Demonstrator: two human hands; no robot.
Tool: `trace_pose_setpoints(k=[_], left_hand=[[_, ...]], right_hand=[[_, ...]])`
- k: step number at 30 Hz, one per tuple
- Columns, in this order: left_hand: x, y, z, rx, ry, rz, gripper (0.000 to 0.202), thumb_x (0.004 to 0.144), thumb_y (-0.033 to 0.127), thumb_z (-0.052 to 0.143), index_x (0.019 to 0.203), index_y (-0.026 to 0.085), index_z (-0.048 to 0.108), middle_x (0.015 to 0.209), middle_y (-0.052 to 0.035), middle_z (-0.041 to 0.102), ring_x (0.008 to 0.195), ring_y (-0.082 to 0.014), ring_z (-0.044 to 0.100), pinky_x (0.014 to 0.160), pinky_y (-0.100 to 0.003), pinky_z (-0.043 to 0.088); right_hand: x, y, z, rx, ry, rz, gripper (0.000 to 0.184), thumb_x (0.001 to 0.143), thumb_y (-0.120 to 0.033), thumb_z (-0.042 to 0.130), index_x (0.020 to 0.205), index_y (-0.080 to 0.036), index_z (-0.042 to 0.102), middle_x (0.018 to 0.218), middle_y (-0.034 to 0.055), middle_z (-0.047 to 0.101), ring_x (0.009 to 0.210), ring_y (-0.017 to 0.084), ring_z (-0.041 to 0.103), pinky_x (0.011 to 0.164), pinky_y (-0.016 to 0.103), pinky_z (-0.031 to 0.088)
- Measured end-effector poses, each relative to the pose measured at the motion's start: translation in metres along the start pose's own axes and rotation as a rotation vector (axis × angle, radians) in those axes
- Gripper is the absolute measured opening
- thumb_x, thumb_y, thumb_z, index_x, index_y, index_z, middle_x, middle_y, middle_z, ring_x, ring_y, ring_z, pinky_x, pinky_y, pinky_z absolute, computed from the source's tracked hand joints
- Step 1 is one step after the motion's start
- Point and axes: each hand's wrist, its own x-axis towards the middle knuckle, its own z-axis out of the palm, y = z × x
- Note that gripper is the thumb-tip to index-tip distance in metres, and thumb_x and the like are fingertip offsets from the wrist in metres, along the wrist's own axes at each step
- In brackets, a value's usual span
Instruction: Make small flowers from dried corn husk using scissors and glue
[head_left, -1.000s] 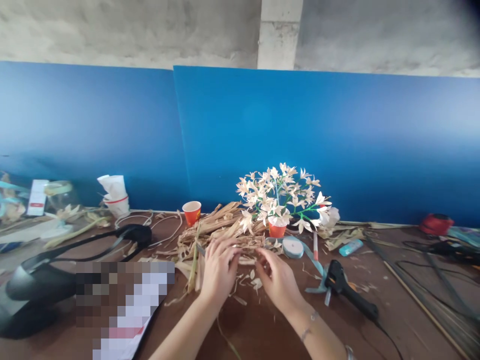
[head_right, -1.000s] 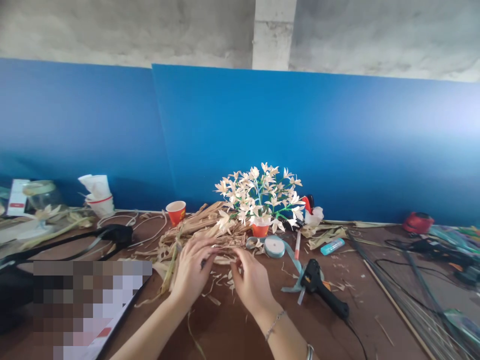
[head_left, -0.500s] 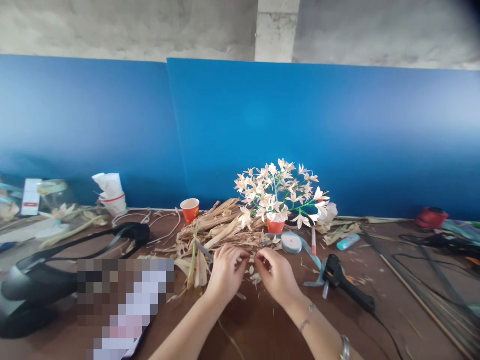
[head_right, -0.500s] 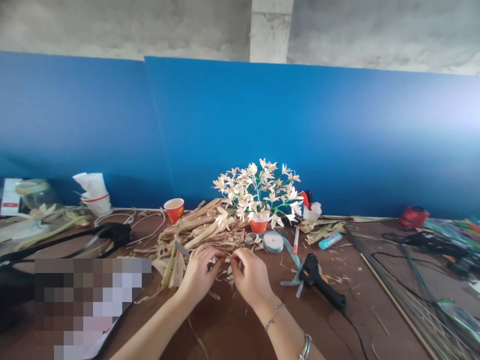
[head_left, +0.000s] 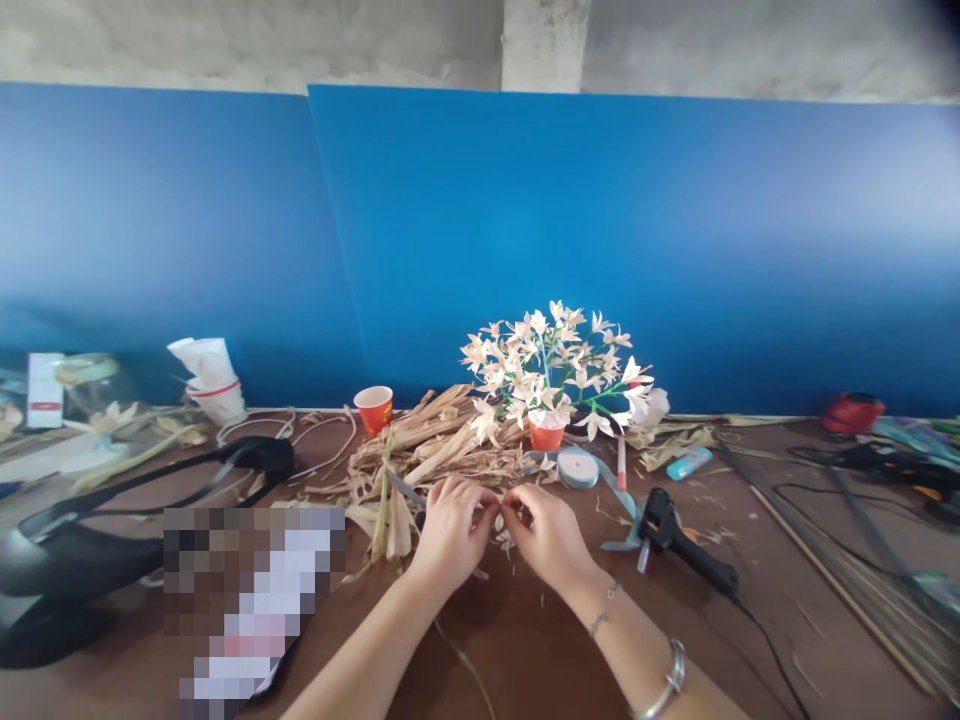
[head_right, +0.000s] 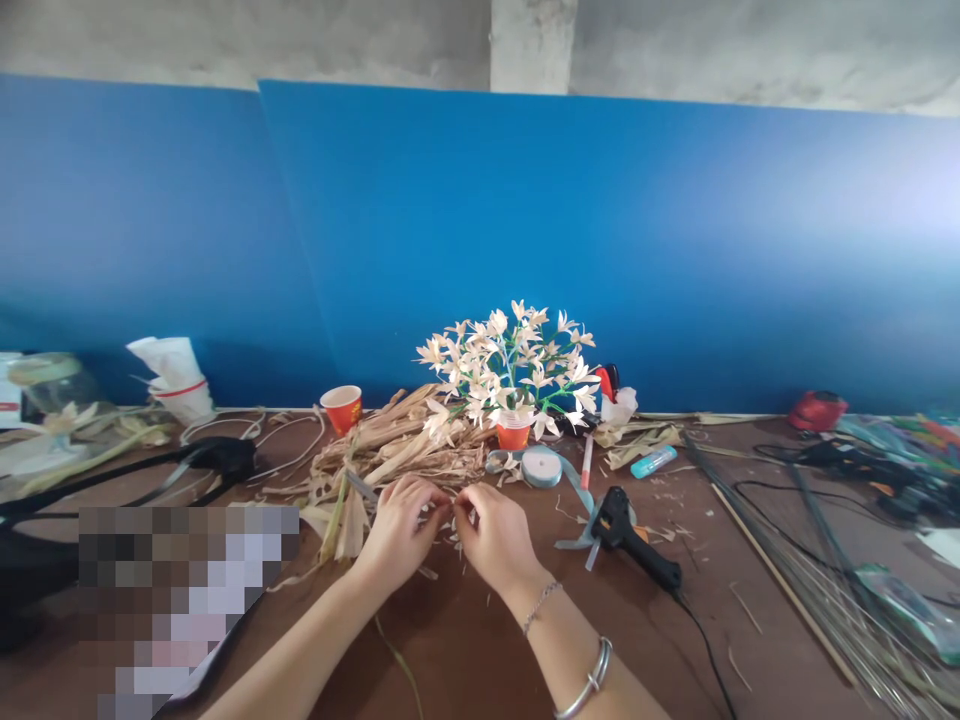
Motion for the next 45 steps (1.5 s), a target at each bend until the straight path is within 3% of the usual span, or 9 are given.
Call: trace_pose_setpoints(k=[9,14,20,25,29,32,40,45], left_hand=[[-0.003,0.012,0.01,0.181,0.072,-0.017,0.012,0.079,0.015,0.048,0.07,0.019,0.054,0.071,-0.0014,0.062,0.081,-0.0195,0.054,0.091,-0.041,0.027],[-0.002,0.001,0.008,0.268,0.129,-0.106,0.013,0.081,0.018,0.047,0.07,0.019,0.054,0.074,-0.0037,0.064,0.083,-0.0223,0.054,0.085,-0.042,0.03],[0.0,-0.008,0.001,0.2,0.076,-0.06,0.011,0.082,0.02,0.048,0.074,0.02,0.056,0.079,-0.0034,0.065,0.085,-0.0216,0.054,0.083,-0.04,0.032],[0.0,0.003,0.003,0.119,0.03,0.015,0.008,0.081,0.018,0.049,0.078,0.02,0.056,0.079,-0.0018,0.064,0.087,-0.0207,0.052,0.084,-0.038,0.032],[-0.001,0.003,0.002,0.104,0.025,0.021,0.007,0.081,0.021,0.051,0.083,0.021,0.057,0.083,-0.0029,0.064,0.088,-0.022,0.052,0.083,-0.039,0.033],[-0.001,0.004,0.002,0.124,-0.001,0.037,0.011,0.082,0.019,0.047,0.075,0.02,0.056,0.076,-0.0025,0.064,0.083,-0.021,0.053,0.082,-0.038,0.033],[-0.003,0.016,0.007,0.242,0.001,-0.063,0.019,0.082,0.021,0.044,0.066,0.019,0.054,0.07,-0.0036,0.065,0.078,-0.021,0.055,0.082,-0.041,0.03],[-0.003,0.009,0.006,0.305,0.051,-0.168,0.018,0.08,0.02,0.046,0.065,0.018,0.056,0.068,-0.0042,0.065,0.079,-0.0228,0.056,0.08,-0.041,0.03]], right_hand=[[-0.002,-0.005,0.01,-0.187,0.088,0.174,0.006,0.072,-0.019,0.054,0.066,-0.02,0.054,0.063,-0.0008,0.064,0.058,0.014,0.059,0.054,0.022,0.033],[0.003,0.003,-0.001,-0.268,0.125,0.272,0.007,0.071,-0.017,0.053,0.065,-0.019,0.056,0.061,0.0012,0.064,0.056,0.016,0.059,0.052,0.023,0.033],[0.004,0.01,-0.004,0.016,0.083,0.027,0.021,0.078,-0.016,0.048,0.098,-0.018,0.056,0.083,0.0035,0.063,0.065,0.013,0.058,0.064,0.022,0.042],[0.001,0.005,0.002,0.009,-0.004,0.011,0.01,0.081,-0.018,0.048,0.077,-0.019,0.057,0.073,0.0015,0.059,0.065,0.014,0.055,0.061,0.022,0.04],[0.002,0.005,-0.001,0.042,-0.023,-0.006,0.011,0.082,-0.017,0.047,0.076,-0.019,0.056,0.073,0.001,0.059,0.068,0.013,0.055,0.062,0.021,0.039],[0.002,0.003,-0.001,0.034,-0.026,-0.01,0.012,0.081,-0.016,0.047,0.073,-0.018,0.056,0.069,0.0004,0.058,0.063,0.012,0.053,0.059,0.02,0.037],[0.0,-0.004,0.004,-0.008,0.032,0.062,0.015,0.078,-0.014,0.046,0.065,-0.018,0.053,0.063,0.0009,0.059,0.057,0.012,0.052,0.053,0.02,0.034],[0.0,-0.003,0.003,-0.105,0.102,0.113,0.014,0.075,-0.013,0.047,0.063,-0.018,0.052,0.061,0.0014,0.058,0.056,0.013,0.053,0.055,0.021,0.034]])
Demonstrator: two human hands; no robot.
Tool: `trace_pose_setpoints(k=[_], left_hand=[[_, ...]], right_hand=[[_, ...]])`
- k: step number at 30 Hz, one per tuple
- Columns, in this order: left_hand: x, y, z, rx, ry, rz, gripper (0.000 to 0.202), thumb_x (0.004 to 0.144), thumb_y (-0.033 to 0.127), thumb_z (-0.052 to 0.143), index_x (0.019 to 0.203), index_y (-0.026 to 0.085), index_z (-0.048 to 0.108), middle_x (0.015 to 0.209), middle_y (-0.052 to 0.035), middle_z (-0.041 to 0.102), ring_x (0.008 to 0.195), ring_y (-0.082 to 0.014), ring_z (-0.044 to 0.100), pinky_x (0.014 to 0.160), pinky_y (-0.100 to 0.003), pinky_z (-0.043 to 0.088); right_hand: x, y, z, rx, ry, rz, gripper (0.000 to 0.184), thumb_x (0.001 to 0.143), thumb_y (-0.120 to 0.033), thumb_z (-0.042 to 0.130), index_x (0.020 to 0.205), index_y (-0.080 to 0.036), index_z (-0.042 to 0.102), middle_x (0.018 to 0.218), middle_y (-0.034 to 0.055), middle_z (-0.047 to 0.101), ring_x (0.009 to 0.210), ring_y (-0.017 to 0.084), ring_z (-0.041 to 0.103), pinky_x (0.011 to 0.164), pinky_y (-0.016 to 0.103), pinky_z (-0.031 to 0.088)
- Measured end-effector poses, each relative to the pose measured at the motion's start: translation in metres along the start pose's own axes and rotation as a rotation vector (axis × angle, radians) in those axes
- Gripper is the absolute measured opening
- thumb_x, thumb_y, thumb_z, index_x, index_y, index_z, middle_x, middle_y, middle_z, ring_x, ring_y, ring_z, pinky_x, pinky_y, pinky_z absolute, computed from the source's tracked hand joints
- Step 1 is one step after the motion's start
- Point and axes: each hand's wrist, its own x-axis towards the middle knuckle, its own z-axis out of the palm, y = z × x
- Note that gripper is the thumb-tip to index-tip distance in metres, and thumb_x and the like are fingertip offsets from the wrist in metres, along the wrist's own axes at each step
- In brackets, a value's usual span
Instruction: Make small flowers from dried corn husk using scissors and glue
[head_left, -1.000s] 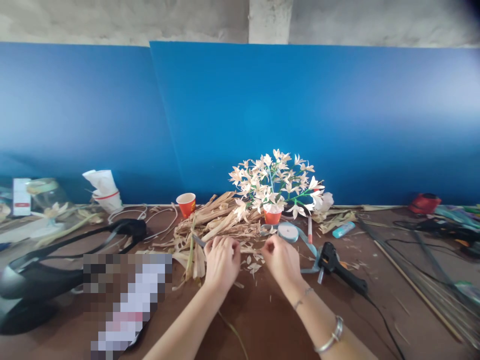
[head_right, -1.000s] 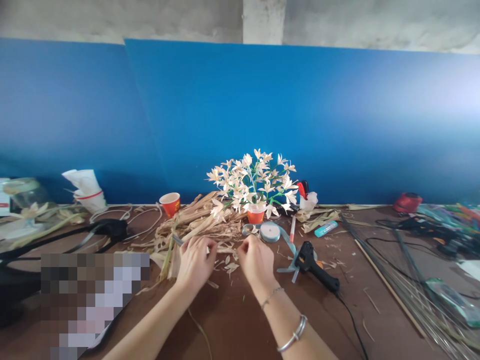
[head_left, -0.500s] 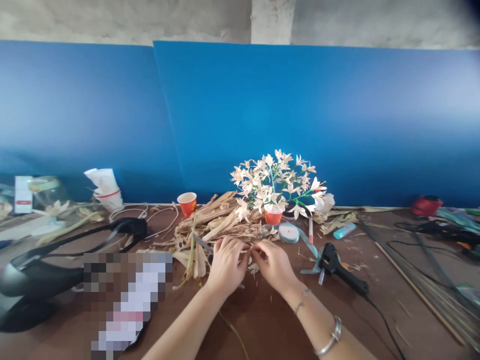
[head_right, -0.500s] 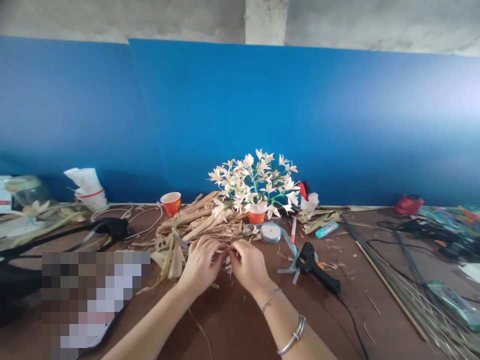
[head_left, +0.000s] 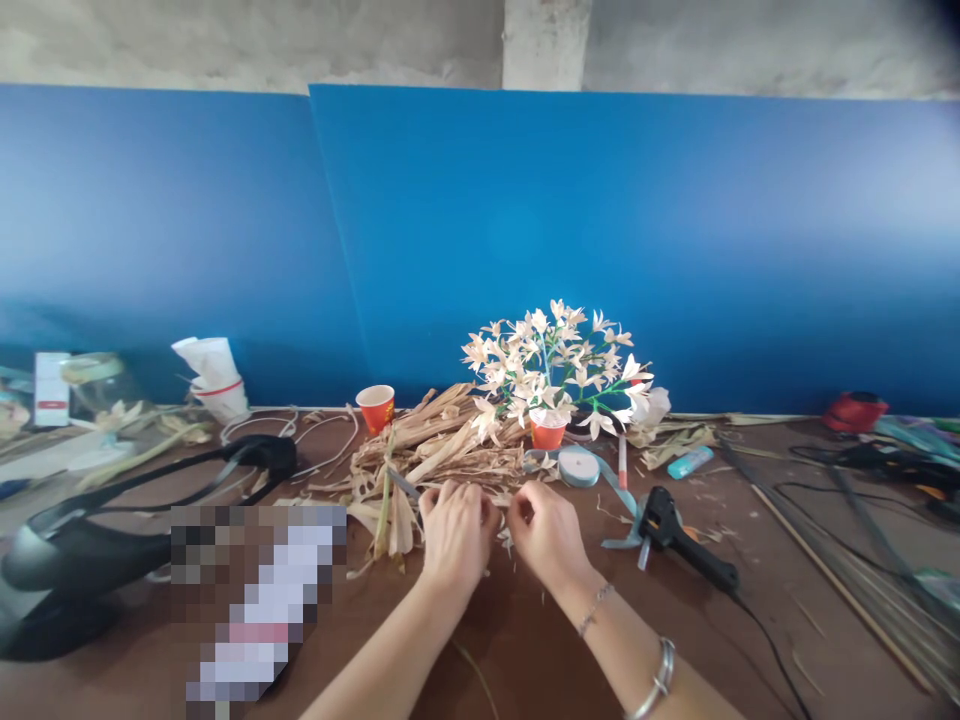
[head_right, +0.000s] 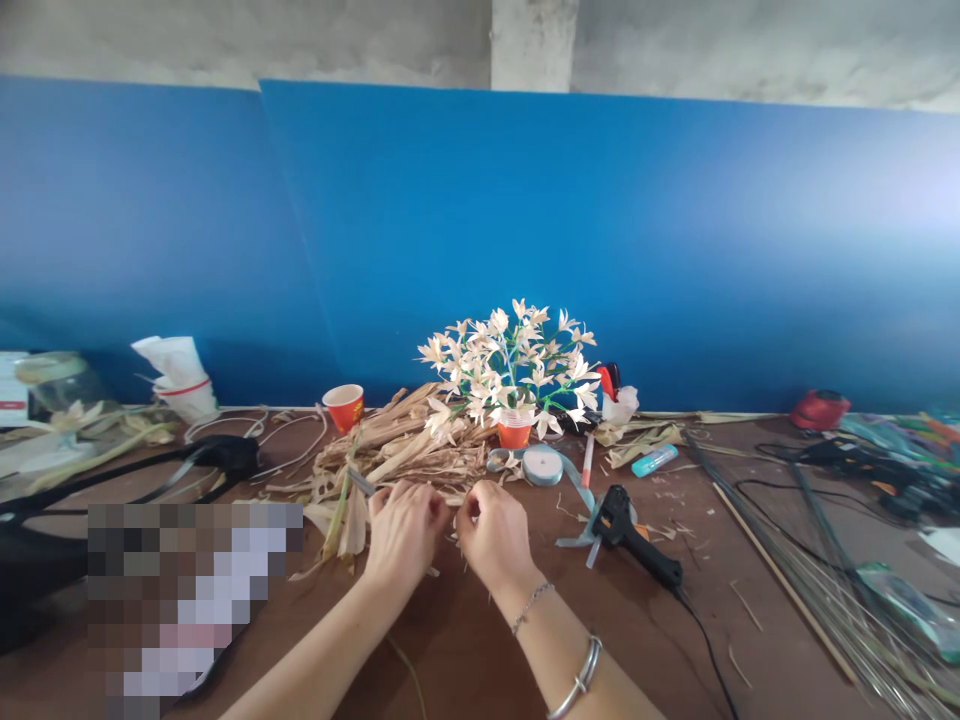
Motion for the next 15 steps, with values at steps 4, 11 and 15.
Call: trace_pose_setpoints(k=[4,11,15], left_hand=[[0.0031,-0.0057,-0.0016,-0.063,0.025,0.001,0.011,0.079,0.021,0.049,0.077,0.019,0.059,0.08,-0.0042,0.067,0.087,-0.0235,0.054,0.079,-0.039,0.031],[0.0027,-0.0015,-0.0033,-0.153,-0.038,0.131,0.016,0.083,0.021,0.046,0.079,0.022,0.062,0.08,-0.0023,0.068,0.085,-0.0215,0.054,0.079,-0.037,0.03],[0.0028,-0.0015,-0.005,-0.152,-0.039,0.164,0.016,0.083,0.02,0.046,0.078,0.022,0.061,0.079,-0.0024,0.068,0.084,-0.021,0.054,0.079,-0.037,0.031]], right_hand=[[0.0021,0.0015,-0.0023,0.037,0.002,0.019,0.013,0.078,-0.015,0.047,0.068,-0.018,0.055,0.064,0.0012,0.061,0.059,0.013,0.055,0.057,0.021,0.036],[0.0007,0.0019,-0.0014,0.058,-0.049,-0.056,0.013,0.082,-0.02,0.045,0.08,-0.018,0.058,0.074,0.0021,0.062,0.064,0.013,0.057,0.059,0.02,0.04],[0.0008,0.0022,-0.0026,0.028,-0.054,-0.075,0.013,0.082,-0.021,0.046,0.084,-0.019,0.058,0.078,0.0018,0.063,0.064,0.012,0.057,0.06,0.02,0.04]])
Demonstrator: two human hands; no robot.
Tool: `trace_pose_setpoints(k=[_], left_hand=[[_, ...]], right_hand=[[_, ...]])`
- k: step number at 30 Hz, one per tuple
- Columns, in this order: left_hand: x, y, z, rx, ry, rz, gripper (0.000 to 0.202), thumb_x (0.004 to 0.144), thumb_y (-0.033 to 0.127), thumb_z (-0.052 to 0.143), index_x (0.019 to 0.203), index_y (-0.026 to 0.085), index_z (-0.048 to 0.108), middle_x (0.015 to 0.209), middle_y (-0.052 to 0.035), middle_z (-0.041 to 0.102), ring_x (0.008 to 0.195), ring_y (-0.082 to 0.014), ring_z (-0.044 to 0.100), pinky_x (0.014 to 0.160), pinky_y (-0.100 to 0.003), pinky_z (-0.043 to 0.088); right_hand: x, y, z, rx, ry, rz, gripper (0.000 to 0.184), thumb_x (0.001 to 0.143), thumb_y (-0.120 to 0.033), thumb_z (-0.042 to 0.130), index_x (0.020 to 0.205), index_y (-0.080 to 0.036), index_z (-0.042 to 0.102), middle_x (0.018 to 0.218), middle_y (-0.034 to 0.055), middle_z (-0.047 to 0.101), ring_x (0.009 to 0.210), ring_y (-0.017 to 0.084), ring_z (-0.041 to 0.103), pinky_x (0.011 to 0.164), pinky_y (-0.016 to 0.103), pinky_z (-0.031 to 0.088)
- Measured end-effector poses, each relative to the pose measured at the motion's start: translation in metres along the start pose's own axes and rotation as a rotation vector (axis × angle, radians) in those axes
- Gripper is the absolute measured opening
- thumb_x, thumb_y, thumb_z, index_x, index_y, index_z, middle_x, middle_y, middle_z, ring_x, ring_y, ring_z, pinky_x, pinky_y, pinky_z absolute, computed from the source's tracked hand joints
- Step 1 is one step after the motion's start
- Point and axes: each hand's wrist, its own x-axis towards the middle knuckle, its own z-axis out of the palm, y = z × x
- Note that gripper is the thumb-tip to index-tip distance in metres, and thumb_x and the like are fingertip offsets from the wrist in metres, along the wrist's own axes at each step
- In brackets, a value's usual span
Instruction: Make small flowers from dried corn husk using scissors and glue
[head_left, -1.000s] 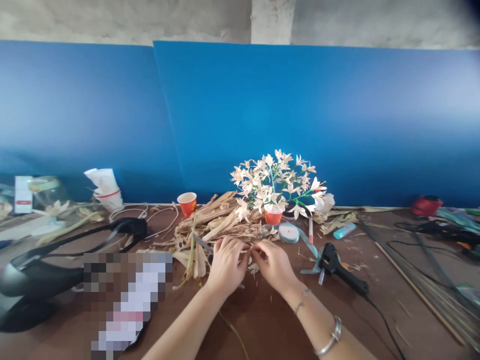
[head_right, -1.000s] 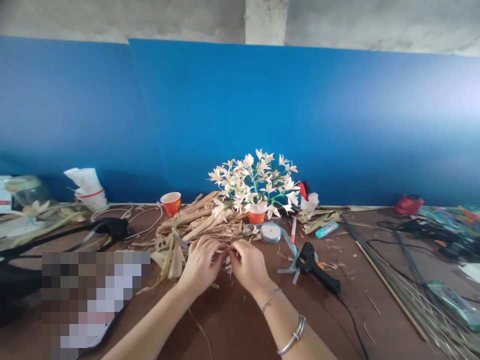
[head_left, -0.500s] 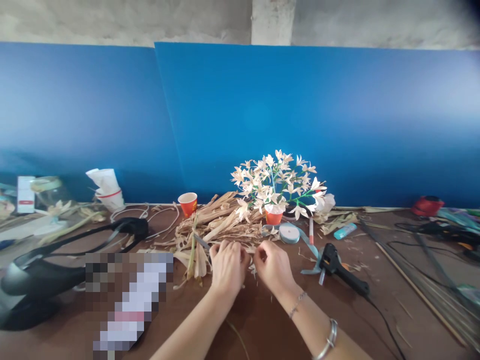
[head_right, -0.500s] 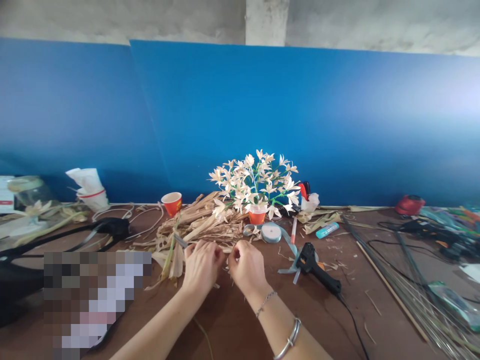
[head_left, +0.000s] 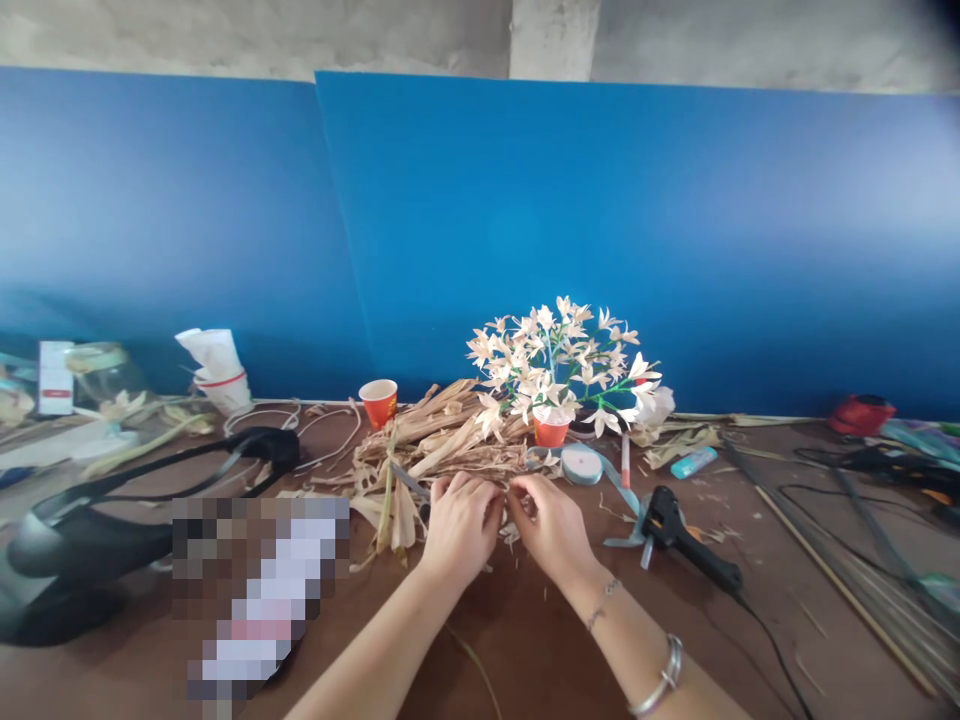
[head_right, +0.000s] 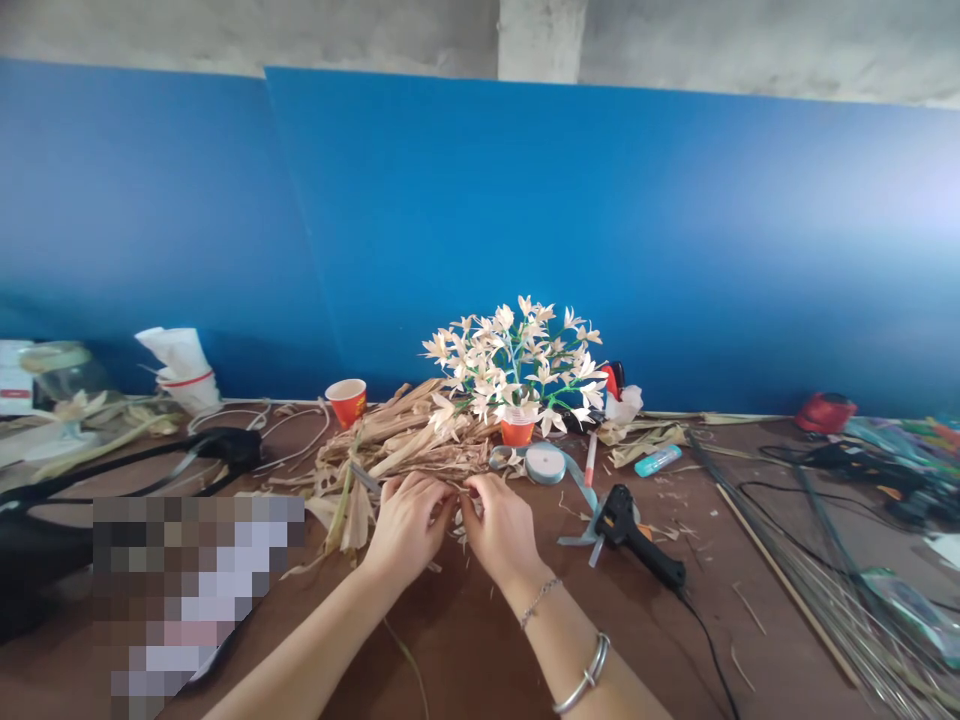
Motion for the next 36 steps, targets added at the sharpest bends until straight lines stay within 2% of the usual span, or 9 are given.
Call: trace_pose_setpoints(k=[4,9,14,18,22,26,29,31,36], left_hand=[[0.0,0.003,0.001,0.044,0.006,-0.008,0.017,0.081,0.019,0.047,0.067,0.02,0.057,0.07,-0.0022,0.066,0.079,-0.0205,0.055,0.078,-0.037,0.03],[-0.001,0.006,0.004,0.104,0.014,-0.028,0.019,0.08,0.02,0.048,0.061,0.019,0.053,0.065,-0.0019,0.064,0.073,-0.0197,0.055,0.075,-0.037,0.029],[0.001,-0.006,0.0,0.153,0.079,-0.138,0.019,0.079,0.02,0.047,0.062,0.019,0.055,0.068,-0.0033,0.065,0.077,-0.0212,0.057,0.072,-0.035,0.03],[0.001,-0.015,0.001,0.068,0.01,-0.073,0.02,0.083,0.021,0.044,0.072,0.021,0.061,0.072,-0.0034,0.067,0.08,-0.021,0.056,0.072,-0.034,0.031],[0.0,-0.014,0.007,0.036,-0.093,-0.041,0.022,0.084,0.02,0.042,0.075,0.021,0.062,0.068,-0.0037,0.065,0.074,-0.0201,0.057,0.071,-0.034,0.032],[0.0,-0.014,0.011,0.035,-0.128,-0.038,0.022,0.084,0.019,0.04,0.077,0.02,0.061,0.073,-0.0048,0.066,0.081,-0.0217,0.057,0.072,-0.034,0.033],[0.0,-0.015,0.012,0.028,-0.14,-0.042,0.022,0.082,0.016,0.041,0.074,0.02,0.061,0.077,-0.0046,0.067,0.088,-0.0223,0.055,0.074,-0.035,0.033],[0.0,-0.016,0.012,0.022,-0.139,-0.035,0.022,0.081,0.016,0.043,0.071,0.02,0.062,0.08,-0.0045,0.067,0.091,-0.0224,0.054,0.076,-0.035,0.033],[-0.001,-0.015,0.012,-0.002,-0.137,-0.009,0.02,0.078,0.017,0.049,0.074,0.023,0.067,0.087,-0.0042,0.068,0.093,-0.0227,0.052,0.079,-0.037,0.033]], right_hand=[[-0.001,-0.004,0.002,-0.078,-0.008,0.001,0.014,0.081,-0.019,0.047,0.07,-0.019,0.056,0.068,0.0001,0.061,0.06,0.012,0.056,0.056,0.021,0.036],[-0.001,-0.003,0.005,-0.124,0.027,0.047,0.011,0.077,-0.017,0.049,0.069,-0.019,0.056,0.067,0.0014,0.063,0.06,0.014,0.058,0.056,0.021,0.035],[0.006,0.011,-0.008,-0.156,0.109,0.136,0.011,0.073,-0.016,0.05,0.064,-0.019,0.056,0.062,0.0011,0.063,0.057,0.015,0.058,0.055,0.022,0.035],[0.008,0.011,-0.014,-0.094,0.029,0.013,0.018,0.08,-0.017,0.044,0.07,-0.019,0.06,0.065,0.001,0.065,0.059,0.014,0.06,0.056,0.021,0.037],[0.003,0.01,-0.006,-0.063,-0.125,-0.037,0.02,0.082,-0.016,0.043,0.079,-0.022,0.062,0.069,0.0003,0.067,0.065,0.015,0.063,0.059,0.021,0.041],[0.0,0.023,0.004,-0.019,-0.113,-0.006,0.039,0.071,-0.001,0.04,0.1,-0.022,0.058,0.092,0.0036,0.067,0.087,0.016,0.062,0.075,0.024,0.045],[0.001,0.033,0.007,-0.058,-0.073,0.01,0.049,0.068,0.003,0.038,0.108,-0.019,0.055,0.099,0.0064,0.064,0.092,0.017,0.06,0.078,0.026,0.046],[0.003,0.036,0.006,-0.095,-0.06,0.016,0.046,0.068,0.002,0.038,0.105,-0.017,0.056,0.098,0.0071,0.064,0.091,0.018,0.059,0.079,0.027,0.046],[0.003,0.037,0.006,-0.152,-0.085,0.018,0.022,0.072,-0.006,0.047,0.08,-0.017,0.064,0.083,0.0079,0.063,0.085,0.022,0.056,0.078,0.031,0.045]])
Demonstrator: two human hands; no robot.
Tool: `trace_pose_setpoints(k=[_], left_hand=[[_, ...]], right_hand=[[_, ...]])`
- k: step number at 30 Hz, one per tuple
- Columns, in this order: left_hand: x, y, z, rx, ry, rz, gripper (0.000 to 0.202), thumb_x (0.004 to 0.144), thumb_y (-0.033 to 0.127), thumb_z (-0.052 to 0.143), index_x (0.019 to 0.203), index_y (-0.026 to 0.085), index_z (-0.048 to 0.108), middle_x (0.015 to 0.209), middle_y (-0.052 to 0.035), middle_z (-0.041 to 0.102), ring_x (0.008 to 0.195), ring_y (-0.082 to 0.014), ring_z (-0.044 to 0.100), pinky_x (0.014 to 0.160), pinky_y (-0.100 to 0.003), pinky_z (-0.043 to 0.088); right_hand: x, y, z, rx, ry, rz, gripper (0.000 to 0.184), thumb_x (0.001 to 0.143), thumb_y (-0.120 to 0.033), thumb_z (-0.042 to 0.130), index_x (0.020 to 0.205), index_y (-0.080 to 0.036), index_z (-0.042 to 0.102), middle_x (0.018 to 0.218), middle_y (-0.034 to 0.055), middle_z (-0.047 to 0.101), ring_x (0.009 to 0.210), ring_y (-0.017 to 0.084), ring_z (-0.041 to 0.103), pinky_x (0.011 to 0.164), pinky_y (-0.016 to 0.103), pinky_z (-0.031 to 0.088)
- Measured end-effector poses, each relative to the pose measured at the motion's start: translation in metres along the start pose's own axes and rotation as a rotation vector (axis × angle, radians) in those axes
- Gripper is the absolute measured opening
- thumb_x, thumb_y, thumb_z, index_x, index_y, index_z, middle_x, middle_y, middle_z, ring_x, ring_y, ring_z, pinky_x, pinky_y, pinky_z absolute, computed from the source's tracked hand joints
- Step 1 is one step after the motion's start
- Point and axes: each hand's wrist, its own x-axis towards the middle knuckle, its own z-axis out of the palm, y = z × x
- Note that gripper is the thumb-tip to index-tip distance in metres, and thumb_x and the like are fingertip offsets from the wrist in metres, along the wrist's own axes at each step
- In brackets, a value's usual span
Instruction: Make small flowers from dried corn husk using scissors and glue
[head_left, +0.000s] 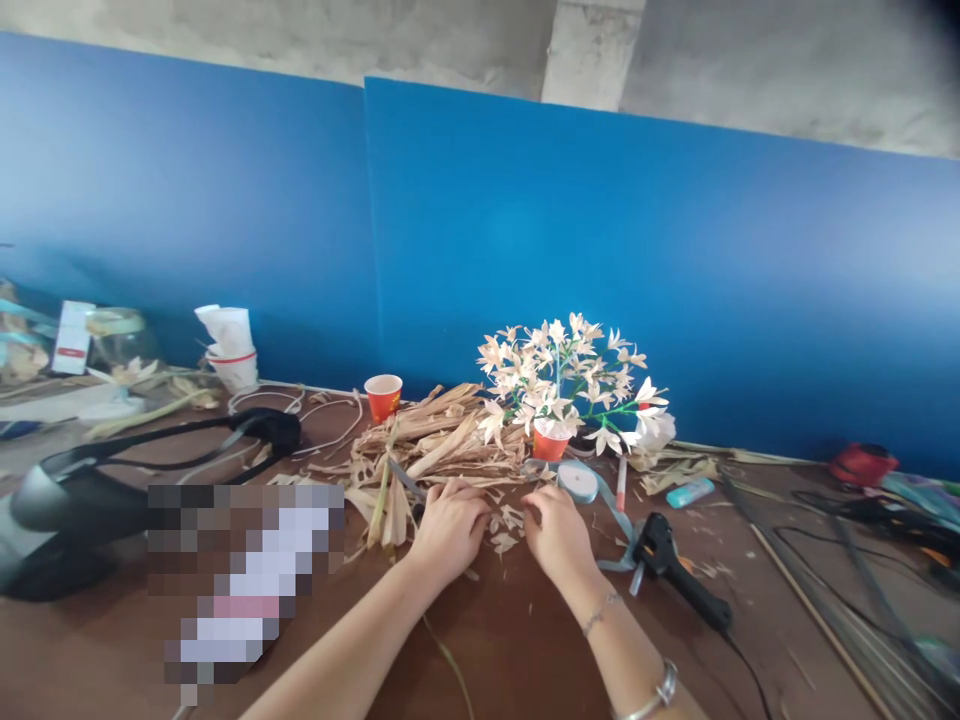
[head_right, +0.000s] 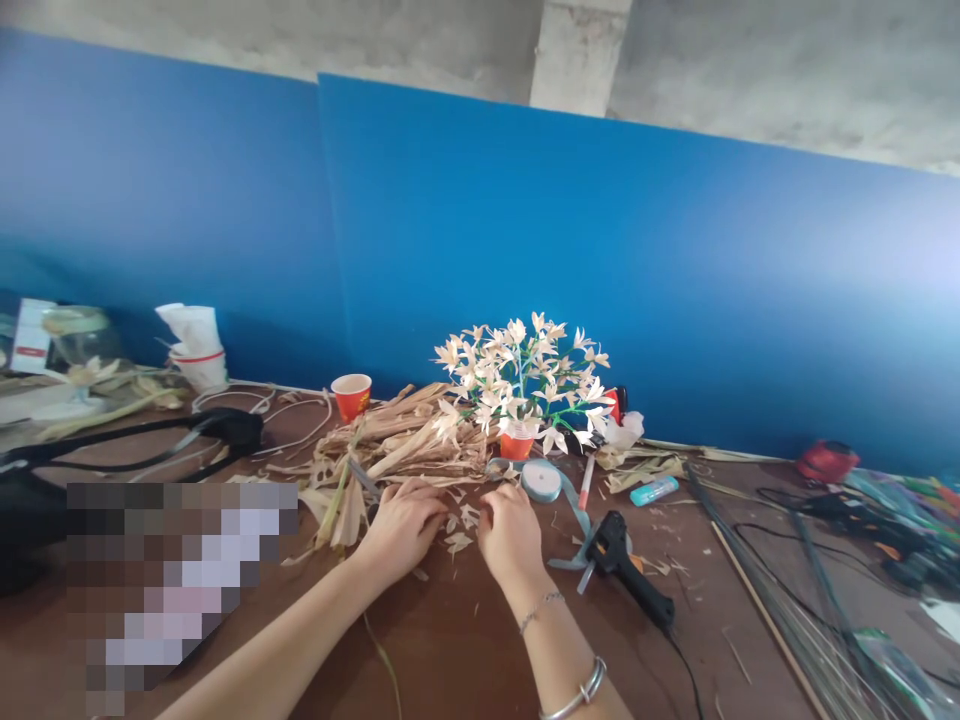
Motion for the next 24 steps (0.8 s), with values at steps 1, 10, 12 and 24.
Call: trace_pose_setpoints(k=[1,10,12,24], left_hand=[[0.0,0.0,0.001,-0.006,-0.002,0.009,0.02,0.078,0.016,0.049,0.076,0.024,0.068,0.089,-0.0038,0.068,0.094,-0.0226,0.052,0.08,-0.038,0.034],[-0.001,0.0,0.0,-0.027,-0.035,0.027,0.022,0.08,0.02,0.048,0.07,0.022,0.068,0.093,-0.0042,0.068,0.096,-0.0232,0.051,0.083,-0.038,0.036],[0.0,-0.002,0.001,-0.047,-0.052,0.015,0.019,0.078,0.018,0.05,0.073,0.022,0.069,0.092,-0.0041,0.068,0.095,-0.0228,0.051,0.083,-0.037,0.036],[-0.001,-0.003,0.001,-0.056,-0.08,0.005,0.025,0.071,0.008,0.05,0.082,0.021,0.068,0.087,-0.0045,0.064,0.092,-0.0218,0.049,0.085,-0.035,0.036]], right_hand=[[0.0,0.0,0.001,-0.012,-0.011,-0.001,0.018,0.072,-0.008,0.049,0.078,-0.017,0.064,0.081,0.008,0.062,0.083,0.022,0.056,0.077,0.032,0.045],[0.001,0.0,0.001,-0.087,-0.052,0.036,0.015,0.073,-0.007,0.05,0.07,-0.017,0.061,0.078,0.0063,0.06,0.08,0.019,0.054,0.075,0.027,0.041],[0.002,0.0,-0.001,-0.097,-0.058,0.061,0.015,0.075,-0.008,0.049,0.071,-0.017,0.061,0.076,0.0053,0.061,0.078,0.018,0.056,0.074,0.026,0.04],[0.001,-0.016,-0.011,-0.061,-0.145,0.009,0.012,0.075,-0.014,0.053,0.074,-0.02,0.064,0.078,0.0036,0.061,0.081,0.018,0.055,0.073,0.025,0.038]])
